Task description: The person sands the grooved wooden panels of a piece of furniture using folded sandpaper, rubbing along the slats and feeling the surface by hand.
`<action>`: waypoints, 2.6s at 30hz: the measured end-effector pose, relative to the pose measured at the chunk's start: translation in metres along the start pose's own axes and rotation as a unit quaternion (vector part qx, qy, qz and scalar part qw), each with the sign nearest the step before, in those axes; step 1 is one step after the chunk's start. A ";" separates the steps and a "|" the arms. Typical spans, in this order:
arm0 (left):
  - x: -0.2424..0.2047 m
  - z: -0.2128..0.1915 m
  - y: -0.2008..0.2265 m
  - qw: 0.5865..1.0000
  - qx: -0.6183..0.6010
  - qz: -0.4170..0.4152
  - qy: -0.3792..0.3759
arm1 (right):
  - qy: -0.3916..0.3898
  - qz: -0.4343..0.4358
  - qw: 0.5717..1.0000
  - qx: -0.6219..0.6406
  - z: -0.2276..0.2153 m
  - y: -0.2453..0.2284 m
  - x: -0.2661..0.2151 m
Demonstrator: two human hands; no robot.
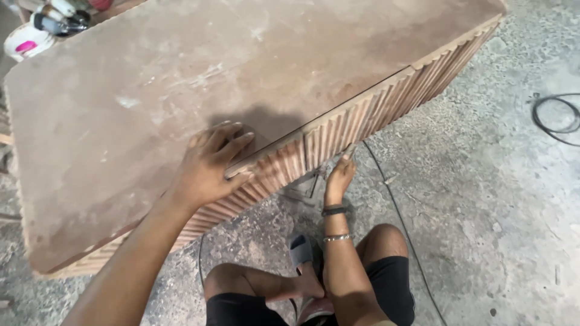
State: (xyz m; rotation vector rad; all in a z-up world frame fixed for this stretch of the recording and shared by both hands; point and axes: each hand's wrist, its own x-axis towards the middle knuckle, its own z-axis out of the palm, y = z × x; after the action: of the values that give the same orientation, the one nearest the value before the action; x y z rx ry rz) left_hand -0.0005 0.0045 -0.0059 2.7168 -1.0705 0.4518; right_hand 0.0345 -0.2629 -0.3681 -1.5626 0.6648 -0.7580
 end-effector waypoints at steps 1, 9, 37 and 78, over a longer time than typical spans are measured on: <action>-0.004 0.003 -0.002 1.000 -0.011 0.013 0.026 | 0.001 0.030 0.999 0.017 0.003 -0.001 0.005; 0.000 0.005 -0.001 0.998 0.023 -0.018 -0.060 | 0.015 -0.075 0.993 -0.094 -0.005 -0.013 0.006; 0.008 0.005 0.007 0.985 -0.023 -0.086 -0.146 | -0.265 0.186 0.934 -0.147 -0.047 -0.076 0.077; 0.011 -0.005 0.007 0.995 -0.009 -0.058 -0.080 | -0.220 -0.090 0.892 -0.383 -0.048 -0.033 0.071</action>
State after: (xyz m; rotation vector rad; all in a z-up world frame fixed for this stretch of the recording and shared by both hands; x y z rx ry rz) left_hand 0.0010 -0.0063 0.0027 2.8186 -0.9415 0.2084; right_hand 0.0409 -0.3439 -0.3252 -2.4524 0.4973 -0.2306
